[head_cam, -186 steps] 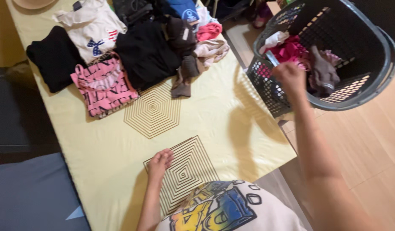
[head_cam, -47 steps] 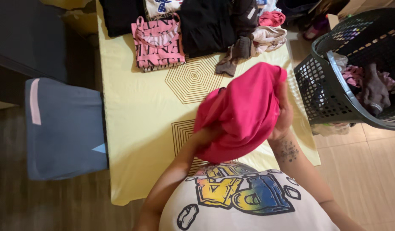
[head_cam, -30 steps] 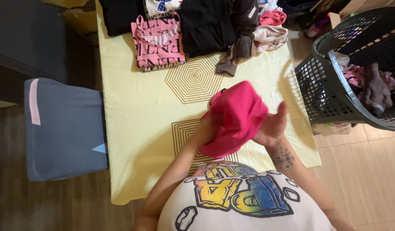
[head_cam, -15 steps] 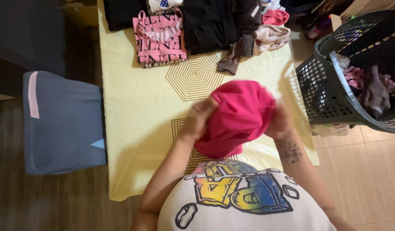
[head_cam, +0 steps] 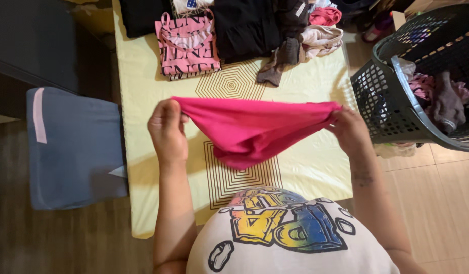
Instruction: The person folds several garments on a table, including a black t-shirt, a pink patterned tank top, and a red tank top. Each item is smoothed, folded in half, then folded again into a compact rectangle and placed on a growing stack.
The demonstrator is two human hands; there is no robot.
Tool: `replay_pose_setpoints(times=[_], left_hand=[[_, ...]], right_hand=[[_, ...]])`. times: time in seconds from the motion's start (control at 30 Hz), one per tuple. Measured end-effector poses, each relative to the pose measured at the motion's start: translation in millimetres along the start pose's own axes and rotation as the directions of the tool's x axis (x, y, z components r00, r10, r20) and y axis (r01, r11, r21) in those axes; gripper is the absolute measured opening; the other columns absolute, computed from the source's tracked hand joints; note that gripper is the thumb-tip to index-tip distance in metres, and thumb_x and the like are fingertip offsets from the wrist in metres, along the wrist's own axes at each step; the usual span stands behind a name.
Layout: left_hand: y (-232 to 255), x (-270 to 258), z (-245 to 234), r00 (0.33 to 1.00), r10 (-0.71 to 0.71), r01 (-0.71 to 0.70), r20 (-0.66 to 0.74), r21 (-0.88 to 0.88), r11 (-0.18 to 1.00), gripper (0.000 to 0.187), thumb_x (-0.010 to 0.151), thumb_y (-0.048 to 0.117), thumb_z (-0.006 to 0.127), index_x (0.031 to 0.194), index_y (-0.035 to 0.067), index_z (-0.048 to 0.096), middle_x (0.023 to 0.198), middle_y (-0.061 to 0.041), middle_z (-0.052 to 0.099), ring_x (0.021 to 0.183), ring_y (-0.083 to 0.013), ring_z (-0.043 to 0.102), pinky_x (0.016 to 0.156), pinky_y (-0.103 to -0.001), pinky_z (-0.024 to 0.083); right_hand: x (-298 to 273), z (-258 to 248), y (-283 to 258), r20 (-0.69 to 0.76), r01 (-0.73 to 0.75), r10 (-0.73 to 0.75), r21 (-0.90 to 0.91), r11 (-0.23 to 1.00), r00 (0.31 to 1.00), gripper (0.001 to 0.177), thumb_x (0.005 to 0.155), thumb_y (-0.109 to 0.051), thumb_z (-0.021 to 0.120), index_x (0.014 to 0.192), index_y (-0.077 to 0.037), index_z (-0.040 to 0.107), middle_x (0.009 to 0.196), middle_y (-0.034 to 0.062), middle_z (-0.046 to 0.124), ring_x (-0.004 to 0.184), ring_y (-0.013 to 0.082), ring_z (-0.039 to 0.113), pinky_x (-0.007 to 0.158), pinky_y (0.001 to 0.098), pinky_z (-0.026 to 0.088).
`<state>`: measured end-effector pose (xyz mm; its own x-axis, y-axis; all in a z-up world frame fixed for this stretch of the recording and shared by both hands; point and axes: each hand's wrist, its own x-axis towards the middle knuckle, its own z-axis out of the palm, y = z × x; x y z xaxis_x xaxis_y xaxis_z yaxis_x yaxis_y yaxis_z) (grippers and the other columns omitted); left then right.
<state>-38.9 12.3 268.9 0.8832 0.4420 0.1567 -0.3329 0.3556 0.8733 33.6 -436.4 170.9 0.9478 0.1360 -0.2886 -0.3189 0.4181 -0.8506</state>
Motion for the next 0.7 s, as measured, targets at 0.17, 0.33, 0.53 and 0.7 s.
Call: replay_pose_setpoints(times=[0.17, 0.33, 0.53, 0.7], left_hand=[[-1.6, -2.6, 13.5, 0.999, 0.022, 0.003, -0.047, 0.481, 0.877, 0.03, 0.101, 0.013, 0.064, 0.13, 0.007, 0.058, 0.107, 0.0, 0.073, 0.088, -0.007, 0.066, 0.074, -0.021, 0.053], [-16.2, -38.1, 78.1, 0.81, 0.054, -0.289, 0.585, 0.318, 0.903, 0.074, 0.09, 0.007, 0.081, 0.15, 0.008, 0.039, 0.133, -0.012, 0.057, 0.119, -0.0173, 0.063, 0.103, -0.035, 0.056], [-7.9, -27.1, 110.8, 0.724, -0.333, -0.418, 0.604, 0.768, 0.485, 0.026, 0.088, 0.015, 0.079, 0.114, 0.014, 0.074, 0.092, -0.009, 0.076, 0.087, -0.0236, 0.075, 0.078, -0.037, 0.057], [-3.3, -13.2, 117.6, 0.774, -0.29, -0.03, 0.564, 0.489, 0.872, 0.015, 0.1, 0.009, 0.068, 0.111, 0.006, 0.077, 0.082, -0.004, 0.069, 0.072, -0.0148, 0.063, 0.067, -0.033, 0.051]], right_hand=[[-5.4, 51.9, -15.7, 0.082, -0.028, 0.029, -0.013, 1.0, 0.996, 0.025, 0.109, -0.023, 0.053, 0.111, -0.002, 0.067, 0.097, 0.0051, 0.071, 0.089, 0.0176, 0.066, 0.085, 0.0346, 0.053], [-23.7, 124.1, -18.2, 0.291, 0.055, 0.105, -0.493, 0.868, 0.951, 0.03, 0.104, -0.031, 0.061, 0.108, -0.002, 0.069, 0.089, -0.0016, 0.067, 0.08, 0.0077, 0.059, 0.073, 0.0259, 0.051], [-44.1, 170.3, -30.8, 0.42, 0.341, -0.055, -0.646, 0.683, 0.906, 0.039, 0.079, -0.018, 0.089, 0.108, 0.0, 0.068, 0.086, 0.0016, 0.07, 0.078, 0.0077, 0.063, 0.069, 0.0267, 0.055], [-33.6, 153.7, 9.7, 0.204, 0.224, -0.107, -0.729, 0.647, 0.973, 0.052, 0.072, -0.013, 0.085, 0.12, -0.004, 0.065, 0.093, 0.0054, 0.076, 0.082, 0.0138, 0.073, 0.073, 0.0324, 0.062]])
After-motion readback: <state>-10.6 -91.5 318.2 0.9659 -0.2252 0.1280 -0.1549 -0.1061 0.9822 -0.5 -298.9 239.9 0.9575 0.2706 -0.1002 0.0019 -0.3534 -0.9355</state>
